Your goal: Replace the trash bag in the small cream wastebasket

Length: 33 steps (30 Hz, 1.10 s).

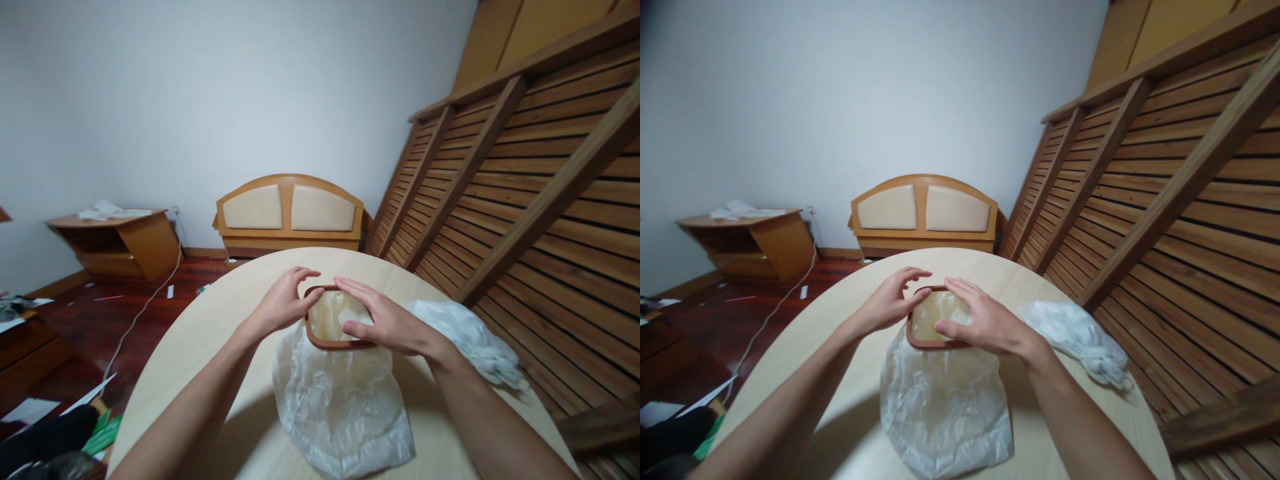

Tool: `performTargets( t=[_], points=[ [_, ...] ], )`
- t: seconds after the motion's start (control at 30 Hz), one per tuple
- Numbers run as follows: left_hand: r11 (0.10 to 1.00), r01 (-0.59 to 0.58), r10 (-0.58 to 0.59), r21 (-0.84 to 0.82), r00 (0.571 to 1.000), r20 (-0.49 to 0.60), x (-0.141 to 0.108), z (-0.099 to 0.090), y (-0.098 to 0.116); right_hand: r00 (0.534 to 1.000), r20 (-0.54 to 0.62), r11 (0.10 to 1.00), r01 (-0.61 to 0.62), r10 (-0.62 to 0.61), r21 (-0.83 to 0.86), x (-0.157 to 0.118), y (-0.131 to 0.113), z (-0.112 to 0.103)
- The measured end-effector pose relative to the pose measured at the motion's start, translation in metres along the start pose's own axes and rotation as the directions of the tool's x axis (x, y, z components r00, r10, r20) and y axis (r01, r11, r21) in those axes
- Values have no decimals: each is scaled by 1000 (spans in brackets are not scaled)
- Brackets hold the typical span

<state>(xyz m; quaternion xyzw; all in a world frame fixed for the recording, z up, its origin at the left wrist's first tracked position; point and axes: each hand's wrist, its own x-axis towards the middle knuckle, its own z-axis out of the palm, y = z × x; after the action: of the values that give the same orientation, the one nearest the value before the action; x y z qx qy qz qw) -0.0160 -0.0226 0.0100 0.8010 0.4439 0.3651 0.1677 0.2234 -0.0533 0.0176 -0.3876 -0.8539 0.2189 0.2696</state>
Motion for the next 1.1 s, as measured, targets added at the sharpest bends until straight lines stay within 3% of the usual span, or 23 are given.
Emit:
performTargets(
  t=[0.13, 0.23, 0.67, 1.1],
  points=[
    [988, -75, 108, -135, 962, 249, -10, -11, 16, 999, 14, 999, 35, -35, 10, -1, 4, 0],
    [981, -87, 143, -171, 926, 349, -14, -15, 24, 999, 24, 999, 33, -34, 12, -1, 6, 1],
    [988, -104, 144, -114, 889, 434, -14, -16, 22, 997, 53, 998, 48, -47, -31, -1, 6, 2],
    [978, -150, 200, -148, 875, 442, -14, -15, 19, 997, 80, 999, 20, -16, -47, -1, 7, 3]
  ],
)
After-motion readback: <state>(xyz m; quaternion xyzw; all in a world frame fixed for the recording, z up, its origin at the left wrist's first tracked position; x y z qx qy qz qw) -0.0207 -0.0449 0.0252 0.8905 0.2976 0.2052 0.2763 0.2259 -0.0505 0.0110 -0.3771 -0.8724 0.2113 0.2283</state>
